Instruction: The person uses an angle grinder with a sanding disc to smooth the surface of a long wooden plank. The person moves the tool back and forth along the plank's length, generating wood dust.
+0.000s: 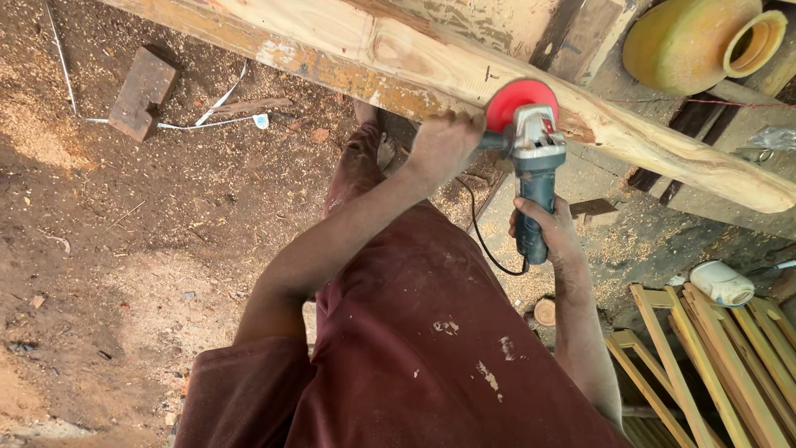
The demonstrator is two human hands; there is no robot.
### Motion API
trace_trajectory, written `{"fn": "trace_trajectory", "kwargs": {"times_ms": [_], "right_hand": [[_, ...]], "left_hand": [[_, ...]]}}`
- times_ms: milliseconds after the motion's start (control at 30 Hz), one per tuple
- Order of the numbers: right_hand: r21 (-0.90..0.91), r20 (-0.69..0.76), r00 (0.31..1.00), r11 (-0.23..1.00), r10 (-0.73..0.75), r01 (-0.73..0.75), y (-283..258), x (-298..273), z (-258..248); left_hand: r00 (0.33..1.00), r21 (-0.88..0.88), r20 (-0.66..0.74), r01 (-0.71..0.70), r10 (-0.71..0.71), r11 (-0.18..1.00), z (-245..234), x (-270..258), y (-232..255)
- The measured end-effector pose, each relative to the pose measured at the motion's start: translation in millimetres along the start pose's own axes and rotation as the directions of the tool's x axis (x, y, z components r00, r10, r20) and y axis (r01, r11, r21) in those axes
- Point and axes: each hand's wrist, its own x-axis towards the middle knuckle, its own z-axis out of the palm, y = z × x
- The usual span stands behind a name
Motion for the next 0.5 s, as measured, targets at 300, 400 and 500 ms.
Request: {"fn": "trace_trajectory", "kwargs": {"times_ms": [300,400,500], "right_hand": [[-0.074,0.253,0.962,0.989,-0.104,0.126,-78,27,96],[-0.04,0.192,0.98,0.997,-0.057,0.066,-81,22,86],[0.062,0.126,0.992,0.998,-0.015,0.007,-67,11,50]], "left_hand": [[0.96,0.083,0.075,0.262,-0.269,0.961,-55,-46,-139],[0.978,0.131,0.083,0.178,-0.19,0.975,-52,-26,-142],[0.982,0.131,0.151,0.092,-0.111,0.987,-28,6,-96]]}}
